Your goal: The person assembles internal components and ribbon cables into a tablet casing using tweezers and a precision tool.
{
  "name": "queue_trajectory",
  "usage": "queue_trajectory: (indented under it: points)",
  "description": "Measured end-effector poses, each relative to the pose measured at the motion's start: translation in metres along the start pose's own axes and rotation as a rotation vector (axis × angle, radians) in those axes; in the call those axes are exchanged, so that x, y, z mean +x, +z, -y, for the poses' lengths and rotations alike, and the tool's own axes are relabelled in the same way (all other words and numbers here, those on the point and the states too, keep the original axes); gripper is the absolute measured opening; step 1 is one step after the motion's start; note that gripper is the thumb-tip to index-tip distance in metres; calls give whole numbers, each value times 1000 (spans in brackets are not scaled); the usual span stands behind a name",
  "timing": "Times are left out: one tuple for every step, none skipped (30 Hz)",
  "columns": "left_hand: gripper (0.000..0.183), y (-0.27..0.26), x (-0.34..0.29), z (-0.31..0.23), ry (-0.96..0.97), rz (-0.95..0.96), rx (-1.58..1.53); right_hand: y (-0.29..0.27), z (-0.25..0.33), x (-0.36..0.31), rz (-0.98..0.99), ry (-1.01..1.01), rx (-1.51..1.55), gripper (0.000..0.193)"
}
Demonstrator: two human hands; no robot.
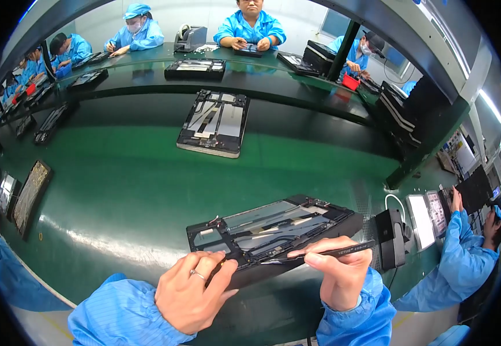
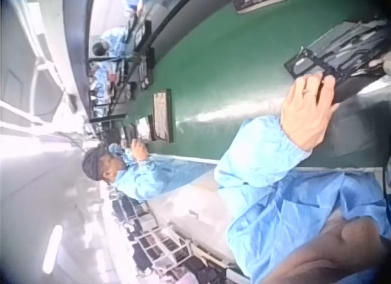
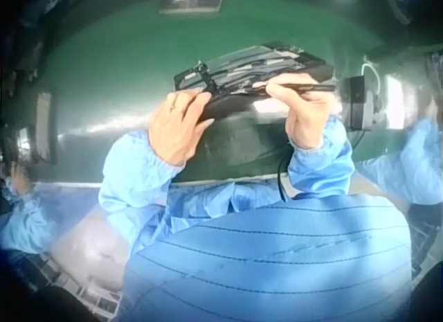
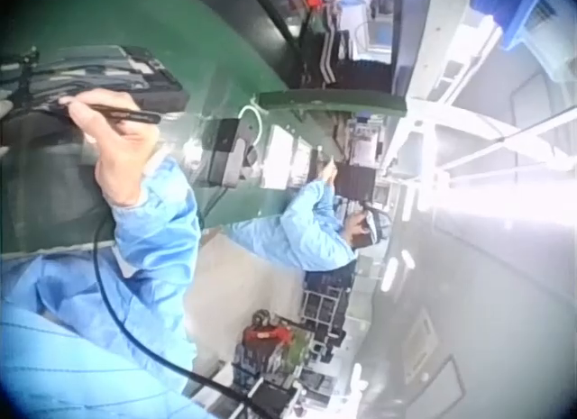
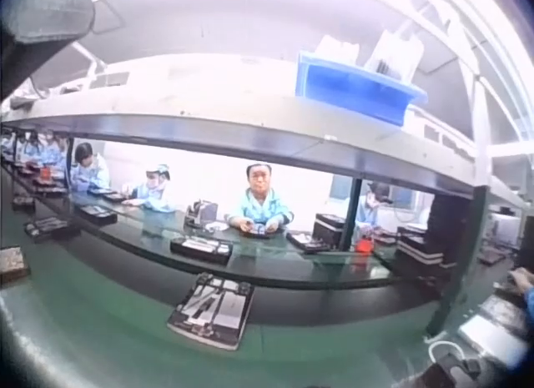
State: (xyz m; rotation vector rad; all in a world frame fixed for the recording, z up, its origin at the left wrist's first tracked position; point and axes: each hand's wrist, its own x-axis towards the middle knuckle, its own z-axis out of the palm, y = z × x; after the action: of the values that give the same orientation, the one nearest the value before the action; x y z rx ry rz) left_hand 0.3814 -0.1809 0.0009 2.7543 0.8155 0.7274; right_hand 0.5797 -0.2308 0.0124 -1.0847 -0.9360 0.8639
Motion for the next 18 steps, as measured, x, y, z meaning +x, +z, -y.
queue_trajectory:
  points:
    - [46, -3, -2, 2, -3, 1, -19, 3, -1, -1, -4, 6, -9, 7]
    - [46, -4, -3, 3, -5, -2, -18, 5, -1, -1, 1, -4, 7, 7]
    - [46, -5, -4, 3, -2, -11, -21, 7, 1, -1, 4, -3, 6, 7]
    - [47, -6, -5, 3, 0, -18, -24, 8, 2, -1, 11, 3, 3, 8]
    - [47, -6, -4, 1, -2, -20, -24, 7, 3, -1, 18, 7, -1, 8]
    - [48, -6, -2, -1, -21, -37, -36, 6, 4, -1, 20, 8, -2, 8]
    - [49, -5, -1, -3, -41, -53, -49, 5, 4, -1, 25, 9, 2, 9]
    - [49, -5, 0, -3, -42, -51, -49, 4, 4, -1, 27, 11, 7, 9]
    - [49, -4, 0, -4, -40, -56, -48, 4, 3, -2, 27, 14, 8, 9]
    - [49, -4, 0, -5, -38, -60, -46, 3, 3, -2, 34, -1, 9, 9]
    - [49, -4, 0, -5, -39, -57, -46, 3, 3, -2, 41, -16, 9, 9]
    - [49, -4, 1, -5, -37, -62, -47, 2, 3, -2, 40, -13, 11, 9]
    - [50, -4, 1, -5, -35, -66, -47, 2, 4, -2, 38, -1, 6, 9]
    - [50, -5, 1, -6, -36, -63, -48, 2, 5, -3, 36, 10, 0, 9]
    - [50, -5, 2, -6, -36, -61, -49, 1, 4, -3, 35, 13, 2, 9]
    - [50, -5, 3, -7, -35, -58, -50, 0, 4, -3, 35, 5, 0, 9]
    - [50, -7, 2, -7, -38, -58, -51, 1, 5, -3, 40, -4, -7, 9]
    - [50, -8, 1, -7, -42, -57, -53, 3, 5, -4, 41, -2, -9, 9]
